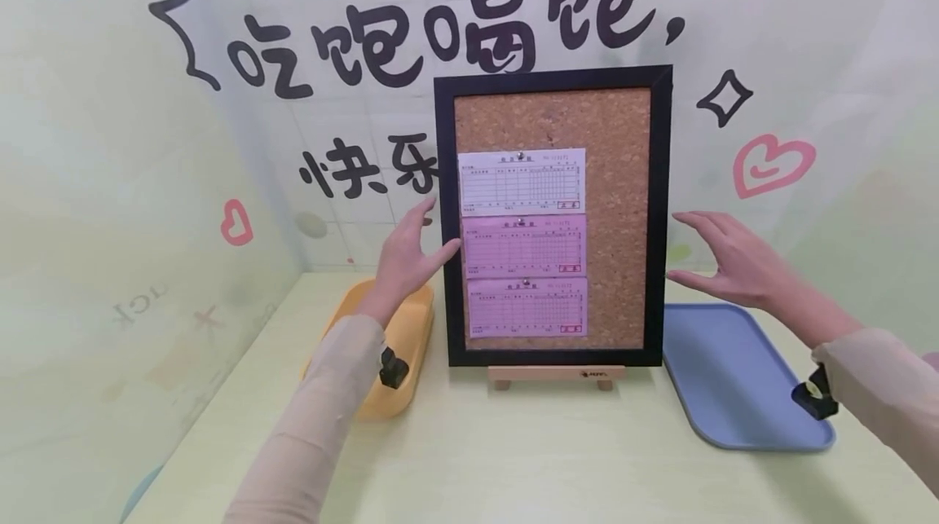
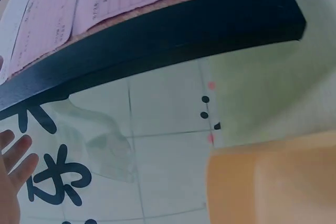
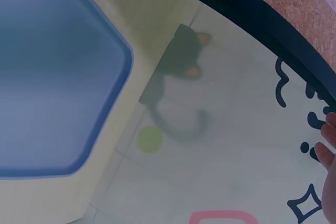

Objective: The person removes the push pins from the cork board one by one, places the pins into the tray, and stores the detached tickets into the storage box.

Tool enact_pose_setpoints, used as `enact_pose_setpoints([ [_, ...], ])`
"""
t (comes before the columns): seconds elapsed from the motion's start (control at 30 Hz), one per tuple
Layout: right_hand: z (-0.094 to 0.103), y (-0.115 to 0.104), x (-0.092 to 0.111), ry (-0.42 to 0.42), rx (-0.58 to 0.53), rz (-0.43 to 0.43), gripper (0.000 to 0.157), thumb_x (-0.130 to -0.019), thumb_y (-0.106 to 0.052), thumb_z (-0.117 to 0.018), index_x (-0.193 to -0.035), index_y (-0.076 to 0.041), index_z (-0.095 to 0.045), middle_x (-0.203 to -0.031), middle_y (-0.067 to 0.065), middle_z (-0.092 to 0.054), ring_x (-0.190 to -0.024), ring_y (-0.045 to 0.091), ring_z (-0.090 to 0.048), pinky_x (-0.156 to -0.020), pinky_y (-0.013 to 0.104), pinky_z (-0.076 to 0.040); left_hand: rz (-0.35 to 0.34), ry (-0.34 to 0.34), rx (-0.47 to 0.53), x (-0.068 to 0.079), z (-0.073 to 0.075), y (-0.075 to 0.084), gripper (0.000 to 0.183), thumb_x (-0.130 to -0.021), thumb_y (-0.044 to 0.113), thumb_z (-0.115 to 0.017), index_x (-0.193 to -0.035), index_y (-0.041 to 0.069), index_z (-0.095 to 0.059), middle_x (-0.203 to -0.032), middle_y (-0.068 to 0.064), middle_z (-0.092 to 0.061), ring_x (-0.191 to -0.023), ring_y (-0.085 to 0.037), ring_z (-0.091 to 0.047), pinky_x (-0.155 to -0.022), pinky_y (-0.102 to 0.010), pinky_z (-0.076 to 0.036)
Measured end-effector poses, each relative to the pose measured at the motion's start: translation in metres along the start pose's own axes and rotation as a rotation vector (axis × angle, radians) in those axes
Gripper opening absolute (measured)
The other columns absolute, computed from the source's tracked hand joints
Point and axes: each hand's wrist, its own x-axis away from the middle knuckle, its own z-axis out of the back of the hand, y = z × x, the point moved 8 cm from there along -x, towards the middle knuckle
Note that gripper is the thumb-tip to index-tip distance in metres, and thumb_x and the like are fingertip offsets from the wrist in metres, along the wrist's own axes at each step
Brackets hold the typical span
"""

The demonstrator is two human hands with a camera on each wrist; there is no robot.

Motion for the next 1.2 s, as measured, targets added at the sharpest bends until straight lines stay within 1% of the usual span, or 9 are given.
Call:
enact_pose_setpoints([
  [0.17,-0.001,-0.005,-0.006,0.034,-0.050,-0.013,0.072,-0.066,-0.027,-0.077,-0.125,0.001,-0.047,-0.120,0.021,-0.051,-0.110,0.037,-0.045,-0.087,0.055,-0.038,0.018,0.012,-0.025,-0.010,-0.001,0.003,0.070,-0.082,0.034,-0.064,-0.139,0.008,-0.032,-0.133,-0.013,-0.046,-0.098,-0.025,-0.056,-0.080,-0.041,-0.047],
  [0.27,0.000,-0.006,-0.012,0.060,-0.098,-0.037,0.069,-0.068,-0.022,-0.077,-0.125,0.002,-0.047,-0.121,0.021,-0.052,-0.110,0.036,-0.046,-0.088,0.054,-0.037,0.025,0.011,-0.039,-0.018,-0.003,0.006,0.070,-0.083,0.035,-0.063,-0.140,0.009,-0.031,-0.131,-0.012,-0.046,-0.097,-0.024,-0.056,-0.078,-0.040,-0.047],
  [0.43,0.000,-0.008,-0.022,0.076,-0.145,-0.054,0.065,-0.069,-0.018,-0.076,-0.124,0.003,-0.048,-0.121,0.021,-0.052,-0.107,0.034,-0.048,-0.086,0.051,-0.040,0.008,0.014,-0.073,-0.029,-0.005,0.013,0.067,-0.085,0.033,-0.060,-0.140,0.010,-0.031,-0.131,-0.014,-0.045,-0.105,-0.027,-0.052,-0.083,-0.041,-0.046],
  [0.6,0.002,-0.014,-0.030,0.091,-0.132,-0.021,0.064,-0.068,-0.016,-0.076,-0.121,0.004,-0.049,-0.119,0.021,-0.053,-0.105,0.033,-0.049,-0.084,0.049,-0.043,0.005,0.037,-0.071,-0.035,-0.004,0.014,0.062,-0.087,0.033,-0.056,-0.140,0.013,-0.031,-0.127,-0.014,-0.046,-0.101,-0.030,-0.052,-0.081,-0.043,-0.046],
  [0.73,0.004,-0.018,-0.036,0.094,-0.128,-0.011,0.063,-0.067,-0.015,-0.076,-0.120,0.005,-0.049,-0.119,0.021,-0.053,-0.105,0.034,-0.049,-0.083,0.049,-0.043,0.030,0.016,-0.069,-0.040,-0.006,0.014,0.061,-0.088,0.034,-0.055,-0.140,0.015,-0.031,-0.128,-0.013,-0.045,-0.106,-0.030,-0.051,-0.084,-0.043,-0.045],
  [0.8,0.004,-0.020,-0.039,0.093,-0.126,-0.009,0.064,-0.067,-0.015,-0.077,-0.120,0.006,-0.049,-0.119,0.022,-0.053,-0.105,0.034,-0.049,-0.083,0.049,-0.043,0.037,0.009,-0.072,-0.042,-0.007,0.014,0.060,-0.088,0.034,-0.056,-0.139,0.014,-0.033,-0.128,-0.014,-0.045,-0.108,-0.031,-0.050,-0.084,-0.044,-0.045],
  [0.93,0.004,-0.025,-0.045,0.095,-0.132,0.005,0.065,-0.065,-0.013,-0.078,-0.120,0.006,-0.049,-0.119,0.022,-0.053,-0.105,0.034,-0.049,-0.084,0.050,-0.043,0.036,0.022,-0.084,-0.045,-0.007,0.013,0.056,-0.087,0.032,-0.057,-0.136,0.012,-0.038,-0.125,-0.015,-0.046,-0.104,-0.031,-0.051,-0.081,-0.044,-0.045],
  [1.03,0.003,-0.030,-0.050,0.098,-0.143,0.023,0.065,-0.064,-0.012,-0.079,-0.120,0.006,-0.049,-0.119,0.022,-0.053,-0.105,0.034,-0.049,-0.084,0.050,-0.043,0.040,0.031,-0.086,-0.046,-0.007,0.012,0.056,-0.087,0.032,-0.057,-0.136,0.012,-0.038,-0.124,-0.015,-0.046,-0.101,-0.032,-0.053,-0.079,-0.044,-0.046],
  [1.2,0.002,-0.037,-0.054,0.112,-0.146,0.052,0.064,-0.065,-0.011,-0.078,-0.119,0.007,-0.049,-0.116,0.022,-0.054,-0.103,0.034,-0.050,-0.082,0.050,-0.044,0.070,0.025,-0.066,-0.048,-0.011,0.010,0.060,-0.086,0.032,-0.058,-0.139,0.015,-0.034,-0.129,-0.016,-0.041,-0.100,-0.035,-0.054,-0.084,-0.045,-0.045],
])
